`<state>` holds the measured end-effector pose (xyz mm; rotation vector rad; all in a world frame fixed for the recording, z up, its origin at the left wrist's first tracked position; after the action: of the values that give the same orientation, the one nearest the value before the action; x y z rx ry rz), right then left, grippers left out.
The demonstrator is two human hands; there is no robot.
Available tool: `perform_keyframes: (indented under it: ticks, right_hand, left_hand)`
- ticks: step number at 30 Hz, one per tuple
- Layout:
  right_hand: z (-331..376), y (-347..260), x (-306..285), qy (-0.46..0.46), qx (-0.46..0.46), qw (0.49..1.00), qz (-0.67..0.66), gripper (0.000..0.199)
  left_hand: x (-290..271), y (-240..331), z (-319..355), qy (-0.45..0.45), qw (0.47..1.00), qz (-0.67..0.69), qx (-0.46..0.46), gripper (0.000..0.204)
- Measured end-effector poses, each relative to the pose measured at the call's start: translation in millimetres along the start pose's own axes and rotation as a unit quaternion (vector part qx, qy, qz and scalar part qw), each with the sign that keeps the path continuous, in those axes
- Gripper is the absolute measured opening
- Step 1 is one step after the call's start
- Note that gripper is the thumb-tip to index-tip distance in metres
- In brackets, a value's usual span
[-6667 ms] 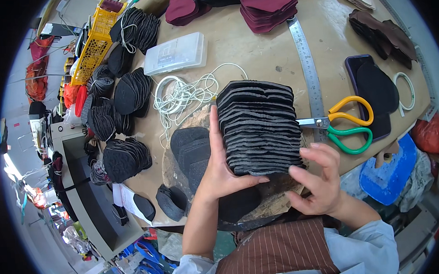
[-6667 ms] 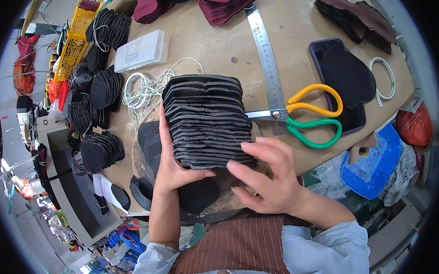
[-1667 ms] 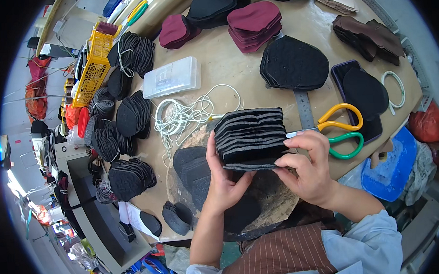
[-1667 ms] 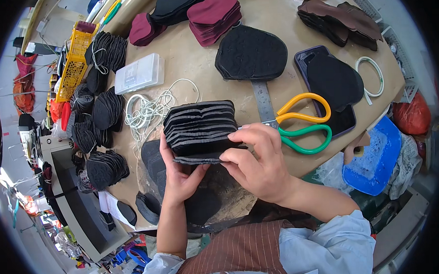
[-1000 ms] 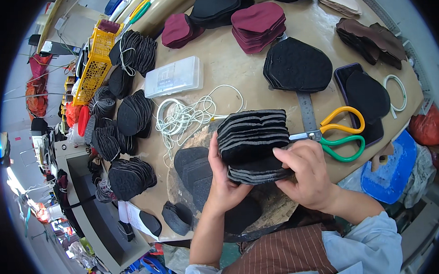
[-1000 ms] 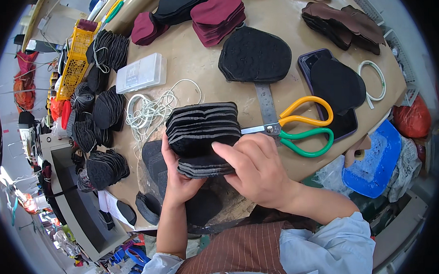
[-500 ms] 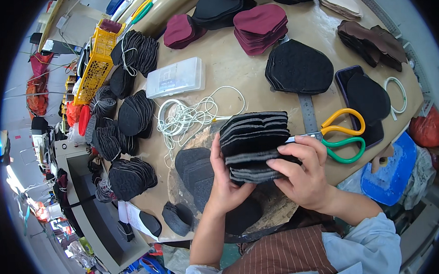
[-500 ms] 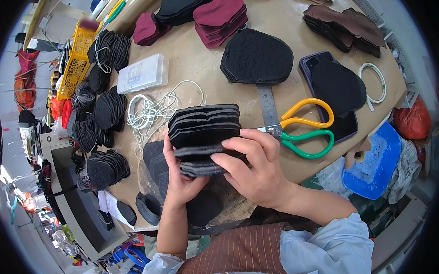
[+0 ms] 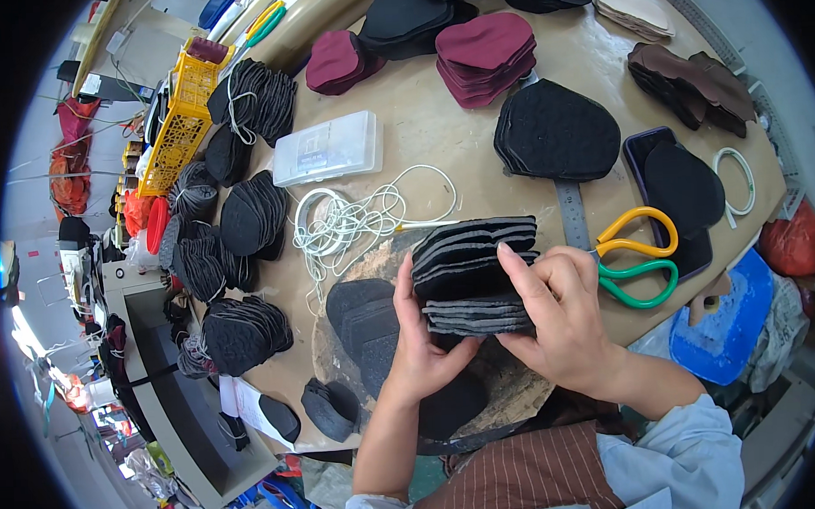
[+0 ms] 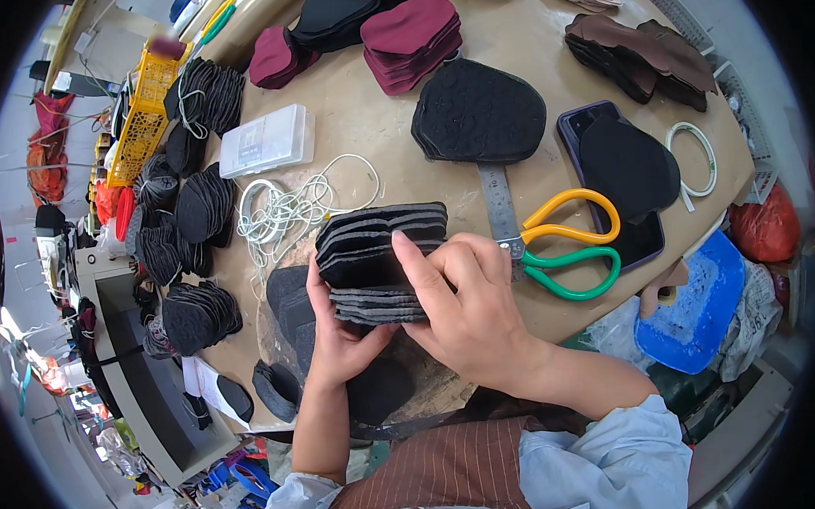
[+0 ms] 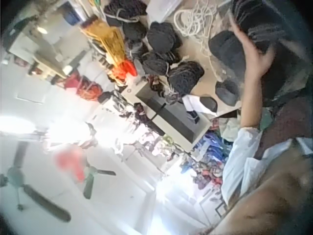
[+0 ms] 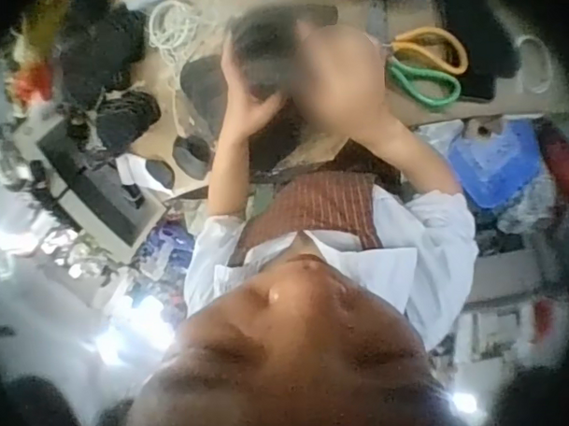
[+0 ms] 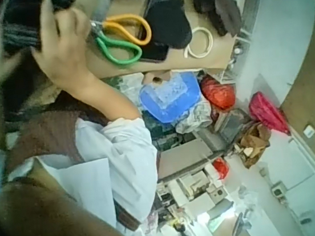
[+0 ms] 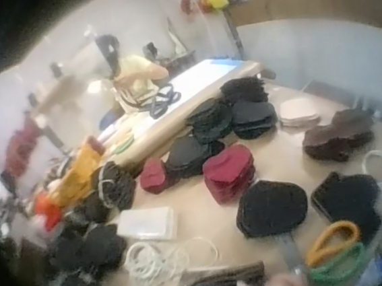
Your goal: The person sorts and stacks black quilted fabric pieces on a workbench. They use scissors to trim a white string from a stack of parts, then separate the stack into smaller piles. The person repeatedly picks up individual pieces, aligns them, and places them into organized stacks on the table.
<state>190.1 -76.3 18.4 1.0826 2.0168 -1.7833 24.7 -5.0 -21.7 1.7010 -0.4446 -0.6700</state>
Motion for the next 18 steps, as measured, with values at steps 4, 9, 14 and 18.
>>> perform_keyframes:
  ticks: [4, 9, 14, 18]
  right_hand:
    - [2.6, -0.1, 1.6, 0.025, -0.012, 1.000, 0.001, 0.075]
    - [0.0, -0.5, -1.0, 0.076, -0.001, 0.997, 0.027, 0.060]
    - [0.4, 3.4, 2.2, 0.045, -0.006, 0.999, 0.022, 0.056]
    - [-1.2, 3.4, 0.8, 0.045, -0.014, 0.999, 0.018, 0.058]
  left_hand:
    - [-0.8, -1.7, 2.1, 0.000, 1.000, 0.006, 0.003, 0.108]
    - [3.4, -0.9, -0.2, 0.001, 0.999, 0.049, 0.003, 0.107]
    - [2.5, -0.3, 0.6, 0.003, 0.999, 0.039, -0.015, 0.107]
    - [3.4, 1.5, -0.2, -0.002, 0.999, 0.038, -0.008, 0.107]
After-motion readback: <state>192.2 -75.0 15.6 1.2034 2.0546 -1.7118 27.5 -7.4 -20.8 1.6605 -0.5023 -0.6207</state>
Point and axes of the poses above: each hand's wrist, its own z-axis away from the middle knuckle, its own x-axis out of the palm, y = z × x, the point moved 4 cm from there along -z, towards the middle knuckle, and after that the axes turned 11 degrees about x, right-handed, at the moved point
